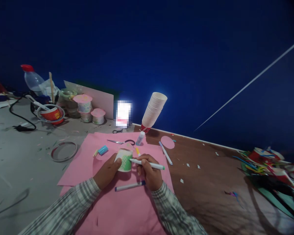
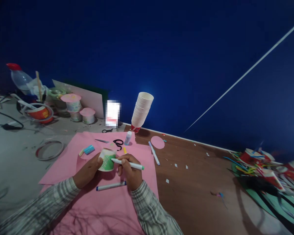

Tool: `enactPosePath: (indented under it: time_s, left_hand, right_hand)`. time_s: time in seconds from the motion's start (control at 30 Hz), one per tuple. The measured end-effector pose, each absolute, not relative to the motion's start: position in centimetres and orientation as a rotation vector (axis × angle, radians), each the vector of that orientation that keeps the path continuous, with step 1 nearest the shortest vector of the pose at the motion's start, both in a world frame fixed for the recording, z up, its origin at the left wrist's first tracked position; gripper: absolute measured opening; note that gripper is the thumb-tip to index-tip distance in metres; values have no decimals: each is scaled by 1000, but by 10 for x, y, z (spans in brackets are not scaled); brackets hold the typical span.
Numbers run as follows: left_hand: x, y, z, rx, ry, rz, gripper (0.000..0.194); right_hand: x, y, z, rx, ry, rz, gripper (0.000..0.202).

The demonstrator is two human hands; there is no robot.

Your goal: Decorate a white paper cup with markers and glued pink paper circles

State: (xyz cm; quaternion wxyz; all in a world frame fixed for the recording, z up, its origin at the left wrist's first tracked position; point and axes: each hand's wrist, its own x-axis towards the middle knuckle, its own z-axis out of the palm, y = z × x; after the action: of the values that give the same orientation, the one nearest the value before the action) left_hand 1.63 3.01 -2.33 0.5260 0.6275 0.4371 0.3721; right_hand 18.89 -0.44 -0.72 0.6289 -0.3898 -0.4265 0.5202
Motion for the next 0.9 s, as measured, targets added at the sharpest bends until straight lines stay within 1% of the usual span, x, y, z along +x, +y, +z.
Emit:
enactPosePath:
  time_s: [0.13, 0.43, 0.9]
  left_hand:
    - [16, 31, -23, 1535, 1031, 904, 57]
    - [17, 30, -18, 1557, 1013, 916, 62]
    - [16, 30, -25, 1580, 1025, 904, 55]
  right_hand:
    - [190, -1, -11, -888, -898, 1198, 20]
    - [187, -2, -12, -865, -818, 1216, 21]
    - [186, -2, -12, -871, -818, 1203, 20]
